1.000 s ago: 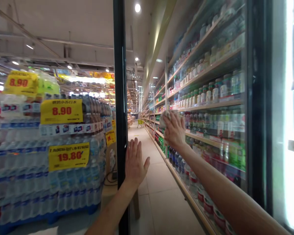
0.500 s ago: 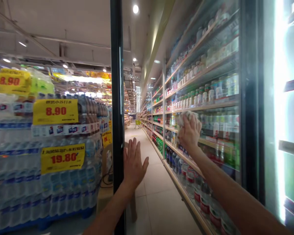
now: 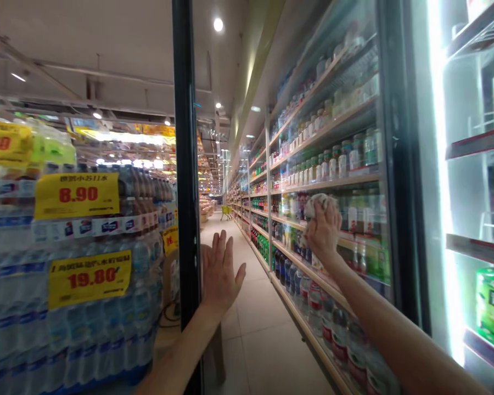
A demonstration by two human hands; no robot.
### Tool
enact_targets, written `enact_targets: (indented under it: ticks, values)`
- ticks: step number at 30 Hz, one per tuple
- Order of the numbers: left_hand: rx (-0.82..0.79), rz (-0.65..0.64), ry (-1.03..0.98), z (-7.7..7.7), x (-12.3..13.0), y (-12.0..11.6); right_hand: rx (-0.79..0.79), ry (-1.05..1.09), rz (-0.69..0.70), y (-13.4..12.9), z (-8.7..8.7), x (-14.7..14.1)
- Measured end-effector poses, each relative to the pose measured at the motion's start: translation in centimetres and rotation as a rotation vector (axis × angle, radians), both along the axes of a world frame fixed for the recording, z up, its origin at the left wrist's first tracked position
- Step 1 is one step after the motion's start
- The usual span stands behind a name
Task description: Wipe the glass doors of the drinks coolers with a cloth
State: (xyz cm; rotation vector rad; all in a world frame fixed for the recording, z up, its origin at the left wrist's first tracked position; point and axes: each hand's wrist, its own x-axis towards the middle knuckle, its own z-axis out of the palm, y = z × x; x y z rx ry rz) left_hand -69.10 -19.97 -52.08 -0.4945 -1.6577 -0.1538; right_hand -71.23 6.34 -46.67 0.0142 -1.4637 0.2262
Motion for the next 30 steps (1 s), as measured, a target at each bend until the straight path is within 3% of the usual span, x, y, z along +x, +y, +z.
enact_targets:
  ticks: [4, 6, 8, 11, 13, 15, 18, 20, 22, 26, 28, 30]
  values:
    - [-0.017, -0.011, -0.005, 0.0, 0.0, 0.9, 0.511, -0.154, 0.034, -4.1, -3.0, 1.1]
    - [-0.023, -0.013, -0.011, -0.2, 0.0, 0.9, 0.640, -0.167, 0.045, -4.6, -3.9, 1.3]
    - [-0.023, -0.007, -0.024, -0.4, 0.0, 0.7, 0.520, -0.122, 0.027, -3.1, -4.1, 1.0]
    - [-0.020, 0.003, -0.030, -0.7, 0.1, 0.7, 0.139, -0.025, -0.024, 0.0, -3.9, 0.2]
    - [-0.027, -0.004, -0.043, -1.0, 0.3, 1.2, 0.025, 0.002, -0.036, 0.4, -4.4, 0.1]
    - [-0.058, -0.016, -0.073, -1.4, 0.5, 1.9, 0.112, -0.033, -0.020, -1.0, -5.6, 0.4]
    - [-0.102, -0.019, -0.093, -2.2, 0.7, 2.5, 0.404, -0.148, 0.040, -4.1, -7.6, 1.1]
    - [-0.111, -0.014, -0.093, -2.7, 0.6, 2.4, 0.493, -0.187, 0.063, -4.8, -8.2, 1.3]
    - [-0.117, -0.014, -0.088, -3.1, 0.5, 1.9, 0.400, -0.163, 0.049, -3.9, -8.0, 1.1]
    - [-0.114, -0.009, -0.090, -3.6, 0.5, 1.4, 0.067, -0.056, -0.024, -1.2, -7.2, 0.6]
    - [-0.103, 0.003, -0.097, -3.9, 0.6, 1.5, 0.110, -0.073, -0.027, -1.6, -8.0, 0.9]
    - [-0.099, 0.003, -0.099, -4.4, 0.8, 1.7, 0.284, -0.145, 0.002, -3.2, -9.6, 1.4]
